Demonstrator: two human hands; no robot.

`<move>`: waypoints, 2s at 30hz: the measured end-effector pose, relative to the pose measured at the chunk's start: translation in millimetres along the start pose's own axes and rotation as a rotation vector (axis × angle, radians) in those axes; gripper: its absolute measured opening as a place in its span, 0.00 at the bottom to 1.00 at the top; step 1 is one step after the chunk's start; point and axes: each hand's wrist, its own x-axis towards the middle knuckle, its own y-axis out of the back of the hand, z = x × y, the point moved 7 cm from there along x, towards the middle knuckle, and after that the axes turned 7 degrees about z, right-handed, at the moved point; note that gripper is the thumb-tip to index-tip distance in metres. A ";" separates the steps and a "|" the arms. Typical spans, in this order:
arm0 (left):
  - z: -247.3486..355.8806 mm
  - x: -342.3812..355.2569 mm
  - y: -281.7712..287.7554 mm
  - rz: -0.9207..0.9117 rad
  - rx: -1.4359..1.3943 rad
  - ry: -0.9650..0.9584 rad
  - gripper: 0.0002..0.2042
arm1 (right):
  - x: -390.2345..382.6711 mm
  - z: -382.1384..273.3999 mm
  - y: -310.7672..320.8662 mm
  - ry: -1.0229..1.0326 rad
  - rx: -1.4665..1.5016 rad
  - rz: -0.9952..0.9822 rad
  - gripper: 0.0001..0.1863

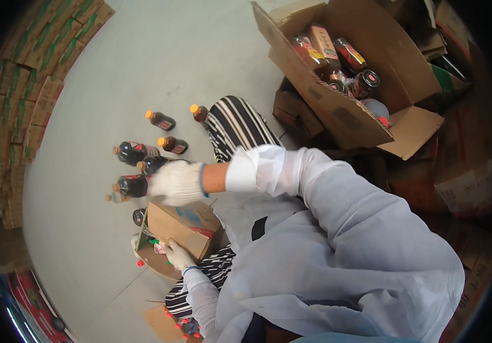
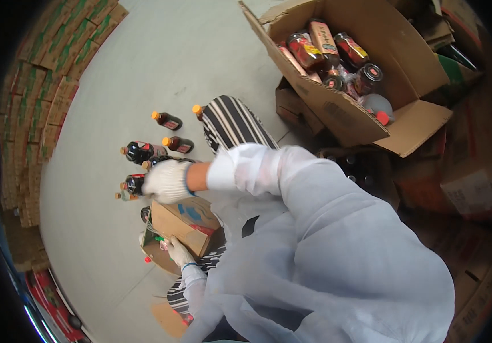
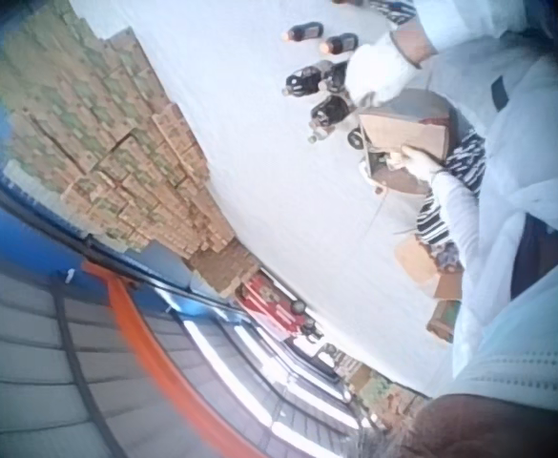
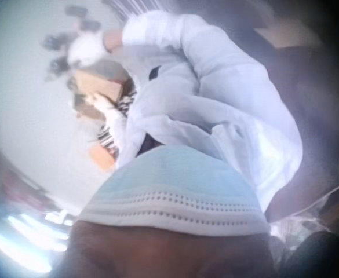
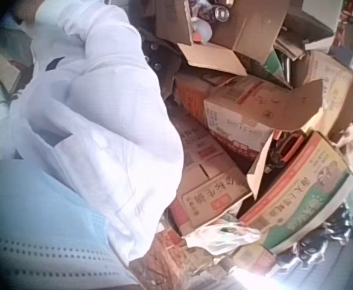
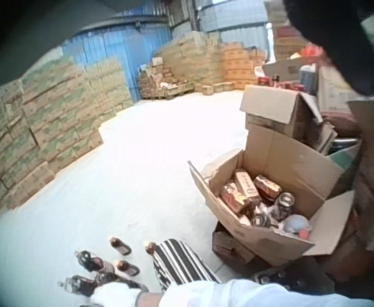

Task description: The person sorts various grocery items from a small cardboard box into larger crates and containers on the floor, handling bottles of soda, jars of sauce, and pouches of liquid.

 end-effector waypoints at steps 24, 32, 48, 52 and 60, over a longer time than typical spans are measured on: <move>-63.8 13.0 -29.0 -0.277 -0.649 0.381 0.34 | -418.2 174.7 326.5 -1.477 -0.522 -0.423 0.24; -76.0 17.0 -23.8 -0.238 -0.626 0.375 0.35 | -411.8 164.4 322.9 -1.585 -0.488 -0.452 0.26; -65.0 9.4 -25.3 -0.249 -0.626 0.267 0.32 | -384.0 171.0 281.3 -1.351 -0.304 -0.691 0.37; -74.8 13.1 -33.0 -0.242 -0.632 0.323 0.29 | -384.4 186.6 271.7 -1.164 -0.380 -0.789 0.22; -70.5 20.1 -27.7 0.039 -0.281 0.195 0.41 | -550.1 269.8 295.1 -1.884 0.712 0.347 0.20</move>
